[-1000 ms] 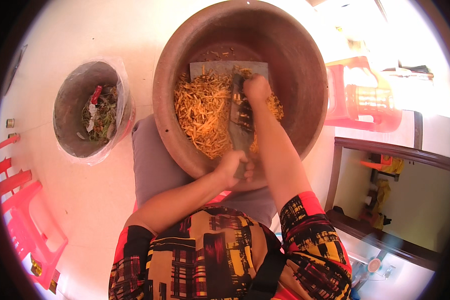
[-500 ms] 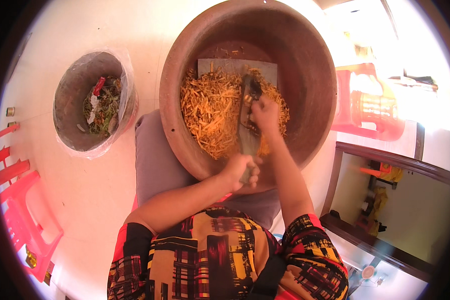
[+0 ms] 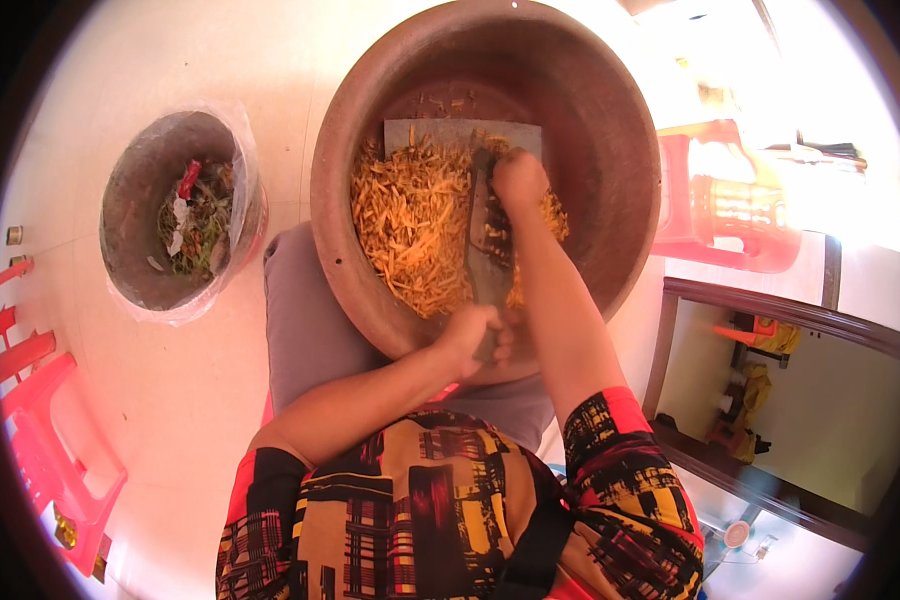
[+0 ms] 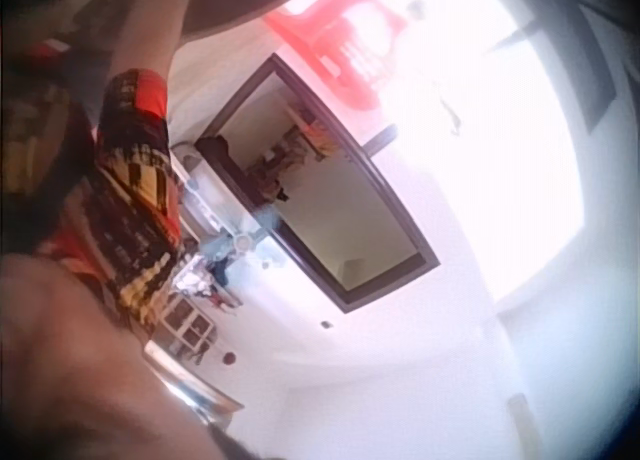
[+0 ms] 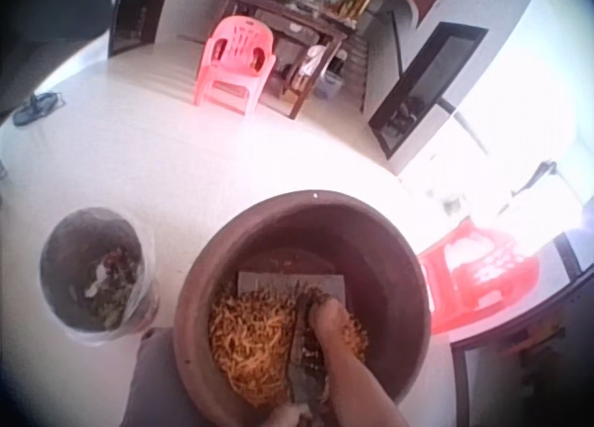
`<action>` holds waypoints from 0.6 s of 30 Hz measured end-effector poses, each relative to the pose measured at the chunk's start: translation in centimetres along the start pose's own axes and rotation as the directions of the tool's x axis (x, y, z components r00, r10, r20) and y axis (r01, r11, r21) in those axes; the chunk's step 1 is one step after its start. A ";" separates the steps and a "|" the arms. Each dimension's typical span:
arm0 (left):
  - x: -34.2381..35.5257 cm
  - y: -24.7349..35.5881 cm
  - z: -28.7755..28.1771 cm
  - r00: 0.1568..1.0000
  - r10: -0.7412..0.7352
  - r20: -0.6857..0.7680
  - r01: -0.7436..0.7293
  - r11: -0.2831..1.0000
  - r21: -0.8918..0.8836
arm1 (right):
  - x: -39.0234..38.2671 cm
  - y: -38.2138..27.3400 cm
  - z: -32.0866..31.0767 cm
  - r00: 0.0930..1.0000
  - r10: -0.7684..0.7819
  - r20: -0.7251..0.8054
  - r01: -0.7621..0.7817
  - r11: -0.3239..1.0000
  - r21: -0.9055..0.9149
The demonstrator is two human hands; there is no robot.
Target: The person uses a grater to shred pieces of a root vegetable inside a large tub and periodically peels the skin off a vegetable using a small knife over a trash bin.
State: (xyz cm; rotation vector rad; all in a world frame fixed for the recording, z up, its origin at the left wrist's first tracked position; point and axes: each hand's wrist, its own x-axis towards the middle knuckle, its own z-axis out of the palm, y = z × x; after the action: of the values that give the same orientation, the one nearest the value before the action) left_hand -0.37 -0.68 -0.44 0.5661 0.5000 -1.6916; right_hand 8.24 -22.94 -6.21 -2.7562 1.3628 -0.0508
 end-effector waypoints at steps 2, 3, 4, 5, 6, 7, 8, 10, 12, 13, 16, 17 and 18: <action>-0.3 0.7 0.4 0.999 0.012 -0.045 -0.011 1.000 0.026 | 0.8 0.1 0.9 0.999 0.018 -0.039 -0.017 0.999 0.027; 0.0 0.7 0.3 0.999 0.005 -0.043 -0.005 1.000 -0.006 | 1.0 0.3 1.5 0.998 0.027 -0.051 -0.025 0.999 0.041; 0.0 0.2 0.2 0.999 -0.021 -0.047 0.019 0.999 -0.043 | 1.0 1.2 1.9 1.000 -0.003 -0.009 0.003 0.998 0.056; 0.0 -0.2 0.1 0.999 -0.031 -0.028 0.030 0.999 -0.042 | 1.5 2.2 2.1 0.999 -0.032 0.031 0.029 0.997 0.073; 0.0 -0.1 -0.1 0.999 -0.035 -0.007 0.035 0.999 -0.039 | 1.8 2.5 2.3 0.996 -0.065 0.066 0.059 0.994 0.092; 0.1 0.2 -0.3 0.999 -0.031 0.012 0.031 0.999 -0.040 | 1.1 1.4 1.2 0.992 -0.074 0.107 0.055 0.984 0.169; 0.1 0.4 -0.7 0.999 -0.031 0.034 0.033 0.998 -0.056 | 0.1 0.7 -0.1 0.985 -0.084 0.148 0.046 0.968 0.245; 0.2 0.4 -0.6 0.993 -0.051 0.104 0.058 0.996 -0.068 | -2.8 1.2 -2.3 0.985 -0.158 0.071 0.131 0.949 0.288; 0.5 0.2 -0.8 0.990 -0.055 0.128 0.067 0.993 -0.094 | -6.3 1.5 -2.5 0.941 -0.313 -0.127 0.335 0.916 0.222; 0.6 0.1 -1.0 0.989 -0.056 0.135 0.071 0.992 -0.107 | -7.9 1.8 -2.9 0.935 -0.317 -0.161 0.344 0.922 0.181; 0.0 0.1 -0.5 0.994 -0.075 0.078 0.079 0.996 -0.050 | -9.9 2.4 -2.8 0.919 -0.299 -0.258 0.339 0.932 0.129; 0.2 0.1 -0.7 0.993 -0.075 0.088 0.081 0.995 -0.065 | -9.1 2.3 -2.4 0.935 -0.265 -0.237 0.296 0.949 0.106; 0.3 0.0 -0.8 0.992 -0.080 0.100 0.088 0.993 -0.078 | -8.1 2.0 -2.2 0.950 -0.225 -0.217 0.247 0.966 0.080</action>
State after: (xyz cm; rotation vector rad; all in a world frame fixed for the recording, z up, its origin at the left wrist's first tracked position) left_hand -0.33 -0.47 -1.23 0.4058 0.5275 -1.7610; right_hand 1.59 -17.76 -4.21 -2.8712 1.0224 -0.4199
